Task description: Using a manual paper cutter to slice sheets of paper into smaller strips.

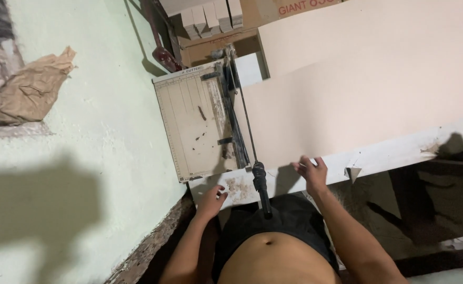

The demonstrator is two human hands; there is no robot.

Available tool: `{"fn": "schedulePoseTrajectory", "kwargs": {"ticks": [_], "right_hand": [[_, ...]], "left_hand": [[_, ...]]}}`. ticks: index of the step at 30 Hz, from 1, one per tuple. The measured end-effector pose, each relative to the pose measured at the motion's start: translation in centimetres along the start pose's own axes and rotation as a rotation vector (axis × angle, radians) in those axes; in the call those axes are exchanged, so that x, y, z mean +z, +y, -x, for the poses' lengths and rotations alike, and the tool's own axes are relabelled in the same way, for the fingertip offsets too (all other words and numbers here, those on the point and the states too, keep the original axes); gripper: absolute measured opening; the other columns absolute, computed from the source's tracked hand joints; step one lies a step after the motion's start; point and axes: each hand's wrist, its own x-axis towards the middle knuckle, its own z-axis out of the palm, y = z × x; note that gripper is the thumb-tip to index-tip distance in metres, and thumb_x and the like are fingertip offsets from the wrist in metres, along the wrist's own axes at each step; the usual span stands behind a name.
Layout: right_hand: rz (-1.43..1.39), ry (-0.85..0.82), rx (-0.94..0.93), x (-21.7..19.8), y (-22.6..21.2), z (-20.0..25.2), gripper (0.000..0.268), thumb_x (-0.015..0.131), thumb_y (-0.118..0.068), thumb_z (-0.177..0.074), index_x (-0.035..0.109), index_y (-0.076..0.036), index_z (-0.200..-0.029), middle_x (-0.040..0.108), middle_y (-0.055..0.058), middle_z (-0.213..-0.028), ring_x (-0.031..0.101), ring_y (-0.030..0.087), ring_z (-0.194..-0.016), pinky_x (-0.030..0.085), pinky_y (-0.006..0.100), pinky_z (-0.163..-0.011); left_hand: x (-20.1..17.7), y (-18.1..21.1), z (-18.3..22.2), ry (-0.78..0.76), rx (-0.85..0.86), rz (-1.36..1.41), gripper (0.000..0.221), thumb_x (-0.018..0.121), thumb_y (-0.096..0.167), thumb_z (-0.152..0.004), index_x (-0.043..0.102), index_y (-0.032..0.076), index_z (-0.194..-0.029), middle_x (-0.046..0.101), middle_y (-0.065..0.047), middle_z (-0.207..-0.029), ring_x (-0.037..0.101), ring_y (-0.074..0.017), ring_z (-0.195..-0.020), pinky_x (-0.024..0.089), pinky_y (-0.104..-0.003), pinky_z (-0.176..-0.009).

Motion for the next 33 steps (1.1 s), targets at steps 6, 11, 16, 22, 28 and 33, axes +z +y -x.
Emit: {"fn": "schedulePoseTrajectory", "kwargs": {"ticks": [6,11,16,22,28,33], "right_hand": [[0.077,-0.08,-0.04,4.4,-0.9,-2.5,0.035,0.071,-0.017,-0.099,0.058,-0.006,-0.128,0.068,0.016,-0.094,0.076,0.028,-0.086,0.065,0.045,-0.084],[0.188,-0.128,-0.009,4.6,-1.7,-3.4,0.037,0.069,-0.021,-0.102,0.057,-0.007,-0.134,0.071,0.013,-0.095,0.076,0.028,-0.093,0.062,0.049,-0.091],[0.227,-0.123,-0.011,5.3,-2.7,-2.2,0.033,0.067,-0.025,-0.104,0.057,-0.006,-0.129,0.071,0.01,-0.094,0.076,0.025,-0.091,0.06,0.052,-0.092],[0.215,-0.101,-0.012,5.4,-2.5,-2.7,0.031,0.067,-0.025,-0.103,0.058,-0.009,-0.128,0.069,0.008,-0.091,0.076,0.024,-0.087,0.063,0.045,-0.085],[0.673,-0.221,0.111,5.4,-3.6,-3.3,0.034,0.072,-0.039,-0.1,0.073,-0.005,-0.1,0.07,0.014,-0.07,0.074,0.025,-0.065,0.065,0.043,-0.066],[1.377,-0.439,-0.1,13.2,-15.4,13.0,0.054,0.04,-0.057,-0.101,0.043,-0.02,-0.14,0.078,0.014,-0.096,0.075,0.04,-0.09,0.055,0.057,-0.09]], "left_hand": [[-1.8,5.8,-1.4,0.018,0.105,-0.059,0.043,0.055,0.037,-0.104,0.055,0.012,-0.139,0.063,-0.018,-0.132,0.06,-0.0365,-0.126,0.051,-0.052,-0.103],[-5.6,13.9,-1.9,0.108,0.14,-0.154,0.05,0.057,0.026,-0.104,0.046,0.011,-0.15,0.047,-0.018,-0.151,0.044,-0.0379,-0.142,0.041,-0.055,-0.113],[-8.2,20.8,-3.8,0.244,0.205,-0.315,0.061,0.062,0.018,-0.102,0.037,0.012,-0.157,0.027,-0.024,-0.161,0.026,-0.0451,-0.149,0.027,-0.063,-0.12],[-6.3,20.2,-12.0,0.231,0.114,-0.567,0.103,0.084,0.036,-0.085,0.023,0.009,-0.163,-0.004,-0.026,-0.167,-0.003,-0.0515,-0.153,0.015,-0.065,-0.123],[-5.7,19.2,-13.7,0.181,0.081,-0.704,0.114,0.081,0.024,-0.087,-0.002,0.011,-0.165,-0.01,-0.033,-0.164,-0.006,-0.0583,-0.15,0.035,-0.064,-0.115],[-5.6,19.3,-15.1,0.165,0.046,-0.726,0.121,0.083,0.029,-0.086,-0.007,0.013,-0.164,-0.015,-0.031,-0.164,-0.01,-0.0578,-0.149,0.039,-0.061,-0.113]]}}
